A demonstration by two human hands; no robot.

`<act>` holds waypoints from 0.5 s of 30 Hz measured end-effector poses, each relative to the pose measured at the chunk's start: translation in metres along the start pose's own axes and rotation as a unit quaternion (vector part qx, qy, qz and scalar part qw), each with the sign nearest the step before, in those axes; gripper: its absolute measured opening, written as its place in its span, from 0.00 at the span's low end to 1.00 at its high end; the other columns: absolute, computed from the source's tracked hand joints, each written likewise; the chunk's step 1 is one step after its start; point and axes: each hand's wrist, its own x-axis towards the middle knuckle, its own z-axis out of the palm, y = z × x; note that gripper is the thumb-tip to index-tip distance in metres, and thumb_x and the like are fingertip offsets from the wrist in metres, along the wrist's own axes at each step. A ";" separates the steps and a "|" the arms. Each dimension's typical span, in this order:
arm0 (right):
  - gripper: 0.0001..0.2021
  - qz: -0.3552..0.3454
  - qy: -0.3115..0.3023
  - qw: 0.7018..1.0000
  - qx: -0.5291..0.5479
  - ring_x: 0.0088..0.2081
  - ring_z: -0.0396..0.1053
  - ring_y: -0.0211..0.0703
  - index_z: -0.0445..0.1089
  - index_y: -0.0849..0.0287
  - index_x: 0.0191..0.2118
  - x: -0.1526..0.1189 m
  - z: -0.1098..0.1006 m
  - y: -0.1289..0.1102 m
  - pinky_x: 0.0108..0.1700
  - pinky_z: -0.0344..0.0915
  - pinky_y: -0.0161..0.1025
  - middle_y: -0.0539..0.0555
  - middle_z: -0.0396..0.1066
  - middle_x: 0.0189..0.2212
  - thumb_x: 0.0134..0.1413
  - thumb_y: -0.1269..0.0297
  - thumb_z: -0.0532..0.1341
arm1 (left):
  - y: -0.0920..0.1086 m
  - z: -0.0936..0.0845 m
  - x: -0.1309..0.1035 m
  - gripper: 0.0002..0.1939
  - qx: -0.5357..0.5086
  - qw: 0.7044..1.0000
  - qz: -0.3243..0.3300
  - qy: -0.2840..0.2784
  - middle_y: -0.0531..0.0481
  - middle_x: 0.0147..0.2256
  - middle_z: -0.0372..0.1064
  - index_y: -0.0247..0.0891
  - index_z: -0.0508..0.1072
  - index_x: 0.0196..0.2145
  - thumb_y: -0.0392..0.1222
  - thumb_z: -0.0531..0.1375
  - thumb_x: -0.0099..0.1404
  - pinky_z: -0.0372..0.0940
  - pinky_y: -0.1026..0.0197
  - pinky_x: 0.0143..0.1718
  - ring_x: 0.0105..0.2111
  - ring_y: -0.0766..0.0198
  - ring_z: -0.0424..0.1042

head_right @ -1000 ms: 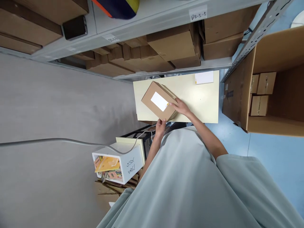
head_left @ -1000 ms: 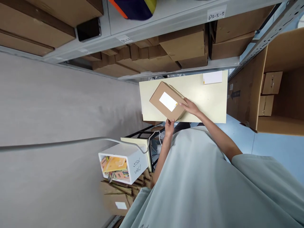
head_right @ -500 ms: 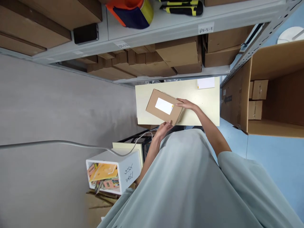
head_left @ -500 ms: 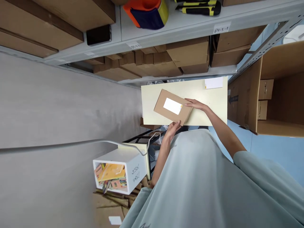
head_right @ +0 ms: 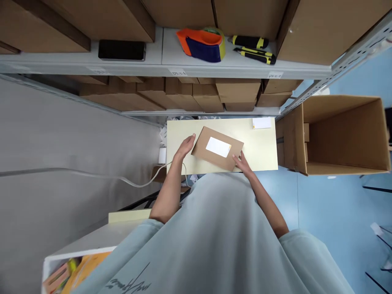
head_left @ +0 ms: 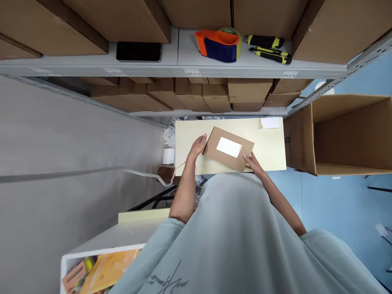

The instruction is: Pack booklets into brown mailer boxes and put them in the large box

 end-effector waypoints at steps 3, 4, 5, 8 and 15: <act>0.42 -0.033 0.029 0.999 0.029 0.69 0.69 0.59 0.55 0.41 0.77 -0.009 0.027 0.007 0.64 0.75 0.60 0.58 0.66 0.73 0.63 0.37 0.66 | 0.000 -0.001 0.004 0.39 -0.008 0.999 -0.005 -0.039 0.37 0.64 0.76 0.37 0.81 0.57 0.74 0.54 0.73 0.55 0.40 0.75 0.71 0.38 0.65; 0.42 -0.040 0.049 0.998 0.030 0.69 0.69 0.60 0.57 0.42 0.76 -0.010 0.033 0.008 0.65 0.74 0.60 0.58 0.67 0.72 0.63 0.36 0.66 | -0.002 0.000 0.003 0.38 -0.016 0.999 -0.009 -0.047 0.37 0.63 0.77 0.38 0.81 0.57 0.74 0.54 0.73 0.57 0.41 0.73 0.70 0.39 0.67; 0.41 -0.048 0.069 0.996 0.029 0.69 0.69 0.60 0.58 0.44 0.75 -0.009 0.037 0.007 0.67 0.72 0.61 0.58 0.68 0.71 0.62 0.36 0.66 | -0.005 0.002 0.001 0.38 -0.026 0.998 -0.011 -0.053 0.37 0.62 0.77 0.39 0.81 0.58 0.74 0.53 0.73 0.59 0.43 0.73 0.70 0.41 0.67; 0.41 -0.080 0.120 0.990 0.009 0.70 0.68 0.59 0.61 0.49 0.74 -0.004 0.033 -0.002 0.73 0.65 0.59 0.59 0.70 0.71 0.62 0.36 0.65 | -0.016 0.008 -0.009 0.39 -0.067 0.996 -0.002 -0.061 0.38 0.63 0.77 0.41 0.80 0.61 0.75 0.55 0.72 0.61 0.45 0.72 0.72 0.42 0.66; 0.33 -0.107 0.155 0.979 -0.083 0.67 0.72 0.57 0.70 0.56 0.68 0.024 -0.018 -0.053 0.72 0.66 0.55 0.60 0.73 0.68 0.68 0.40 0.60 | -0.027 0.048 -0.021 0.42 -0.111 0.990 0.026 -0.080 0.39 0.70 0.69 0.43 0.70 0.70 0.76 0.50 0.75 0.63 0.42 0.71 0.72 0.42 0.65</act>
